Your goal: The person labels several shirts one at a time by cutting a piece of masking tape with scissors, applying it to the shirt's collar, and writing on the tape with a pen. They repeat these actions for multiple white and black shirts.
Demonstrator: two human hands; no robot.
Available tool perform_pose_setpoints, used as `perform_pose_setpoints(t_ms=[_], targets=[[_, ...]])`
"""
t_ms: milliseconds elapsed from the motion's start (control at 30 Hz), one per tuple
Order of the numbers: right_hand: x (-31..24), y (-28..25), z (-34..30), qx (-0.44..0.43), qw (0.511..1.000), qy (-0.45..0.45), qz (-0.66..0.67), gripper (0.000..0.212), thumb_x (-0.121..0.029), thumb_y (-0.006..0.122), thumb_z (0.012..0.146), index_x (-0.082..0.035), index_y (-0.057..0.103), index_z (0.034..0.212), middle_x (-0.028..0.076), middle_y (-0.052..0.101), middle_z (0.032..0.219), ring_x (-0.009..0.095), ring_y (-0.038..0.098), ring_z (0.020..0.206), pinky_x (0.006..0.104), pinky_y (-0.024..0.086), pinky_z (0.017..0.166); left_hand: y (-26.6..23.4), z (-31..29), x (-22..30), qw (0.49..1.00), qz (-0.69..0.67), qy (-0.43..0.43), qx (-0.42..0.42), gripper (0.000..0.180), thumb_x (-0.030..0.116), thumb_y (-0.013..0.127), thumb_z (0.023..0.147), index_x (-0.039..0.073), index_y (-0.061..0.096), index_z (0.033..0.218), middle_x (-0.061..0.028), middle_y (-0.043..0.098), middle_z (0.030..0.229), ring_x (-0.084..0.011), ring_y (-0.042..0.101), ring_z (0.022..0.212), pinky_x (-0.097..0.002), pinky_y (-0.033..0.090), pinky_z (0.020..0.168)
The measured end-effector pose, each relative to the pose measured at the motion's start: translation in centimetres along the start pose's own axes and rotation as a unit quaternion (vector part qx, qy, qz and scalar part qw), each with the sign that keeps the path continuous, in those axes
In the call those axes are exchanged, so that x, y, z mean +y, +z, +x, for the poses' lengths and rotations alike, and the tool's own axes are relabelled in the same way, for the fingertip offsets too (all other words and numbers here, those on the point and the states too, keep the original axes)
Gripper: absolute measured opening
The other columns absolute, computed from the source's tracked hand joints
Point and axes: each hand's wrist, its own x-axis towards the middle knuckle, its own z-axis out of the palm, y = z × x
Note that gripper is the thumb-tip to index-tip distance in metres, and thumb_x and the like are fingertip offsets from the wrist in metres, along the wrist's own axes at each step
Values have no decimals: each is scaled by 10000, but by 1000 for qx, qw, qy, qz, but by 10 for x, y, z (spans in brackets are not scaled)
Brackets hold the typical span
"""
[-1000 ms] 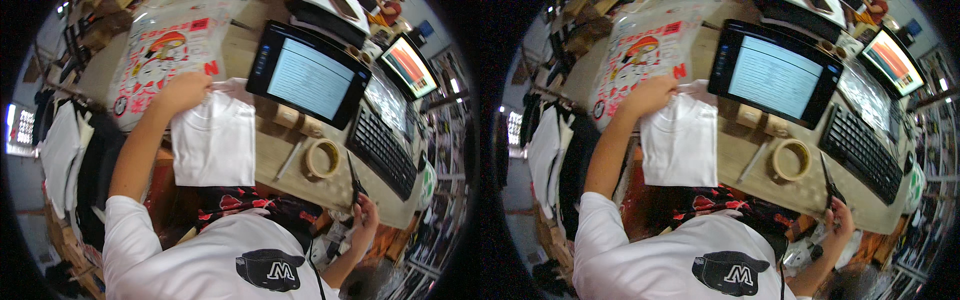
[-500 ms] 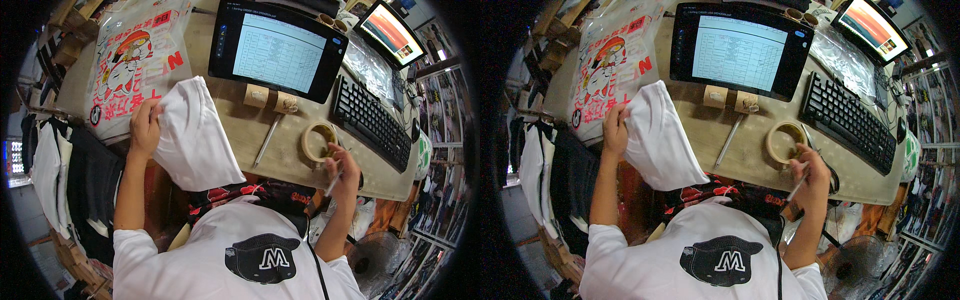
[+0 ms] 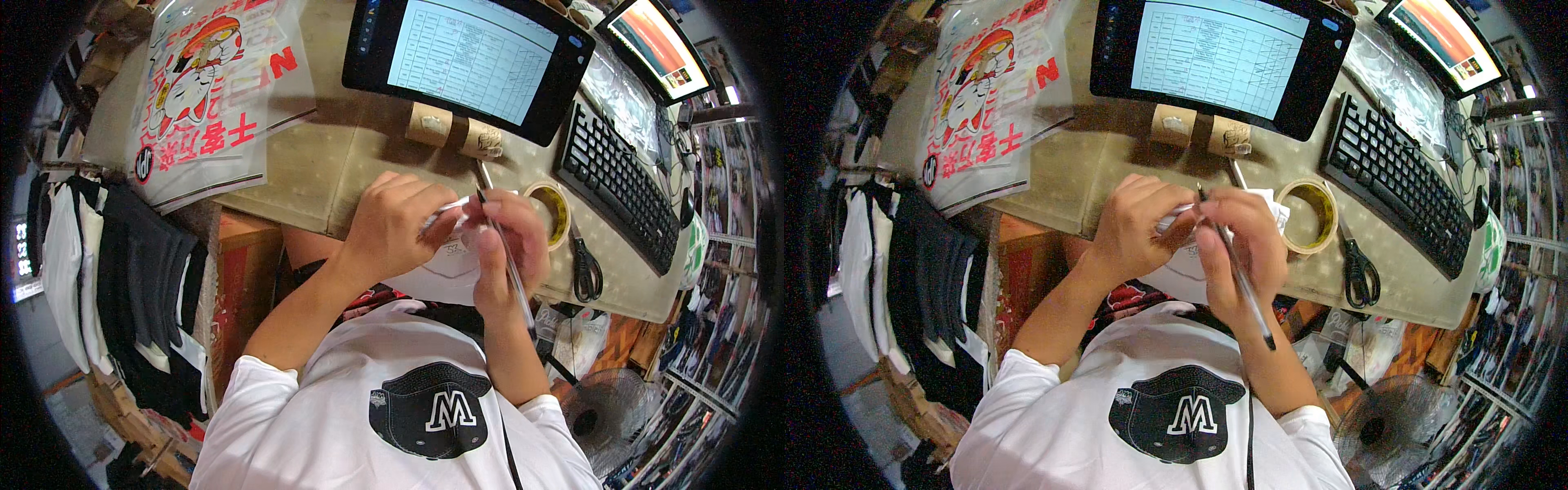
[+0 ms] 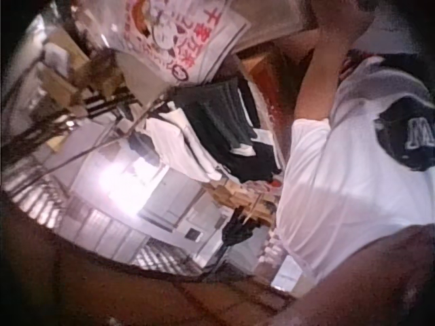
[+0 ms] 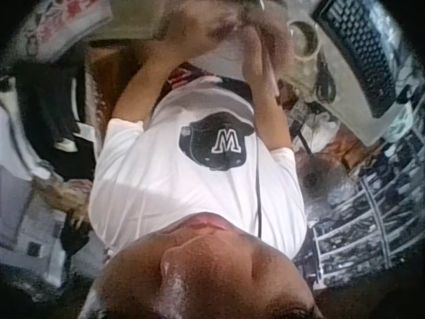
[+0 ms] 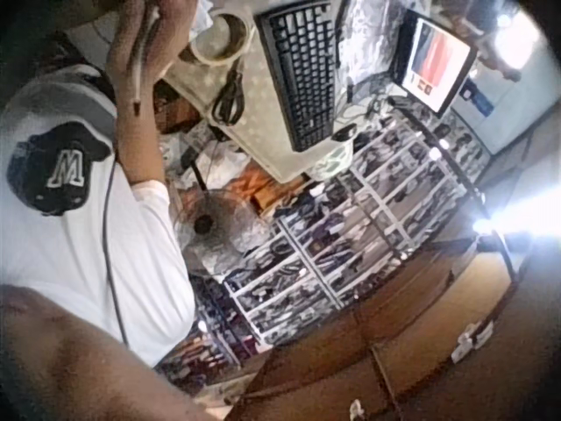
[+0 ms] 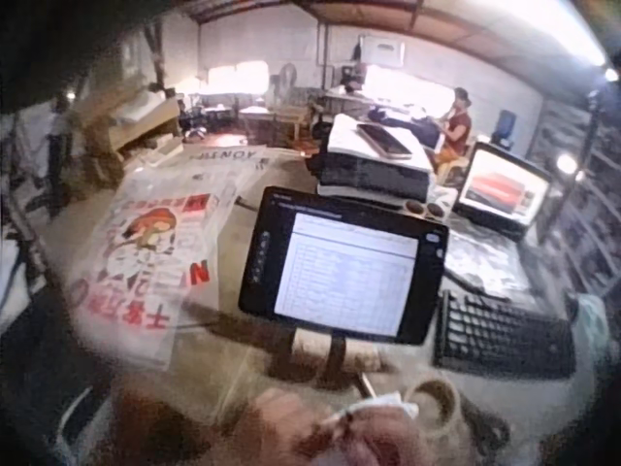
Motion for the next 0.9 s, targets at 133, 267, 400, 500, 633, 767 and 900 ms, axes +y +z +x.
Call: perform_pose_setpoints(t_ms=[133, 267, 400, 500, 633, 767, 900], targets=[[16, 4, 5, 57, 993, 83, 66, 109, -45, 641, 906, 21, 573, 960, 145, 643, 926, 130, 605, 777, 245, 485, 659, -4, 2, -2, 998, -56, -23, 4, 154, 173, 679, 833, 55, 637, 922, -121, 642, 828, -326, 619, 784, -408, 453, 717], [21, -3, 8, 75, 988, 134, 28, 161, -73, 657, 910, 0, 568, 798, 84, 653, 768, 67, 558, 622, 217, 437, 547, 2, -1, -10, 995, -78, -57, 20, 153, 170, 673, 849, 47, 620, 923, -116, 639, 828, -296, 618, 773, -383, 462, 698], [18, -1, 11, 90, 983, 150, -49, 272, -90, 652, 914, -17, 558, 669, 31, 616, 613, 43, 498, 548, 203, 379, 507, 0, -5, -3, 976, -172, -133, 14, 122, 126, 627, 898, 33, 564, 946, -79, 607, 814, -179, 586, 746, -308, 462, 675], [20, 2, 8, 80, 985, 119, -93, 260, -60, 674, 873, -15, 559, 644, 29, 604, 593, 47, 476, 510, 211, 364, 469, 9, -12, -18, 961, -232, -150, 10, 141, 99, 588, 924, 18, 514, 1013, -57, 571, 845, -126, 550, 771, -271, 451, 688], [21, 0, 5, 33, 985, 91, -145, 268, -13, 709, 809, -25, 526, 614, 64, 620, 598, 76, 527, 493, 229, 398, 456, 12, -14, -24, 954, -263, -145, 18, 139, 76, 549, 940, 11, 483, 1043, -50, 542, 870, -107, 521, 796, -256, 444, 713], [24, 6, 10, 4, 992, 14, -124, 295, 10, 721, 781, -35, 491, 602, 79, 637, 614, 102, 553, 490, 243, 421, 461, 11, -12, -22, 953, -266, -141, 20, 130, 61, 531, 941, 7, 477, 1046, -52, 531, 873, -109, 513, 805, -258, 442, 724], [23, 5, 11, -5, 987, 38, -155, 305, 4, 725, 780, -36, 479, 604, 80, 637, 617, 111, 555, 487, 241, 419, 460, 9, -10, -19, 957, -250, -144, 15, 127, 55, 531, 937, 8, 479, 1042, -54, 533, 873, -116, 514, 804, -264, 445, 727]])
